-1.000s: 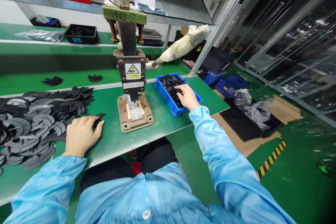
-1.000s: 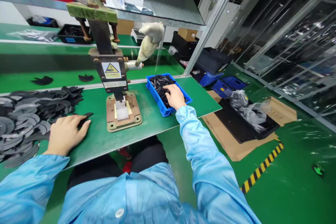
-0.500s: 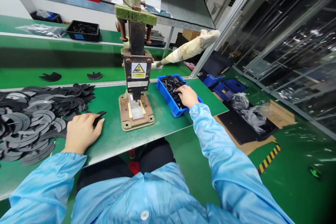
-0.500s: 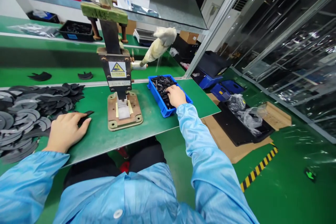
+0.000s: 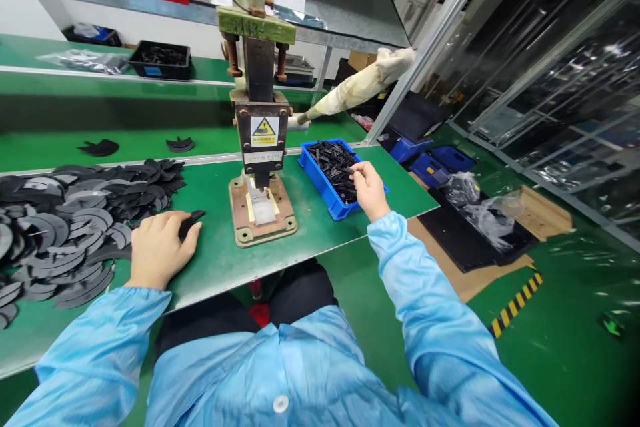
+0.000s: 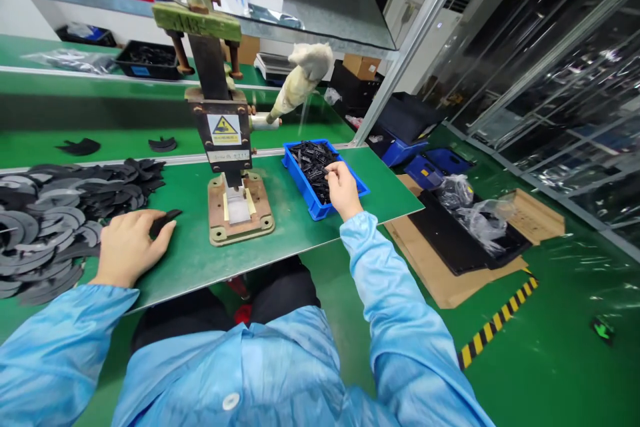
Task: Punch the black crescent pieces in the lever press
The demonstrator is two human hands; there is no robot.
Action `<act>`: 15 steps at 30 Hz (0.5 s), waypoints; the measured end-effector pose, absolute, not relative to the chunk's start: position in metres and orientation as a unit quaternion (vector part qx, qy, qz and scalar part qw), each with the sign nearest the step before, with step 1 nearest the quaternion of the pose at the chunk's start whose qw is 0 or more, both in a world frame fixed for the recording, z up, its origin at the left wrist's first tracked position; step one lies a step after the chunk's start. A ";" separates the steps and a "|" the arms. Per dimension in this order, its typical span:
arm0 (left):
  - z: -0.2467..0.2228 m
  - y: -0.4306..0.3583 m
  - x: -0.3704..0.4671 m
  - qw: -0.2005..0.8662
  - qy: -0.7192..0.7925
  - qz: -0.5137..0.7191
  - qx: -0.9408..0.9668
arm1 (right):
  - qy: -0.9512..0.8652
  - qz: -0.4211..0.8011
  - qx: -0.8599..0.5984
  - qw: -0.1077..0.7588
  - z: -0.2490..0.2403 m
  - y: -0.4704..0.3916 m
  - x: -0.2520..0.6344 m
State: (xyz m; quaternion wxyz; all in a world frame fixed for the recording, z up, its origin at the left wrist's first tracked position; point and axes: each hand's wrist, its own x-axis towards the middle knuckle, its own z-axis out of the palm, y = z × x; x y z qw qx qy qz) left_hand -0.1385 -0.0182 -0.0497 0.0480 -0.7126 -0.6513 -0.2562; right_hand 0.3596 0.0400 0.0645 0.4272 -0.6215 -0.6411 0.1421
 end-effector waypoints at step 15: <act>0.013 -0.108 -0.008 -0.126 -0.402 -0.446 -0.790 | -0.551 0.545 -0.379 0.505 -0.001 -0.097 0.200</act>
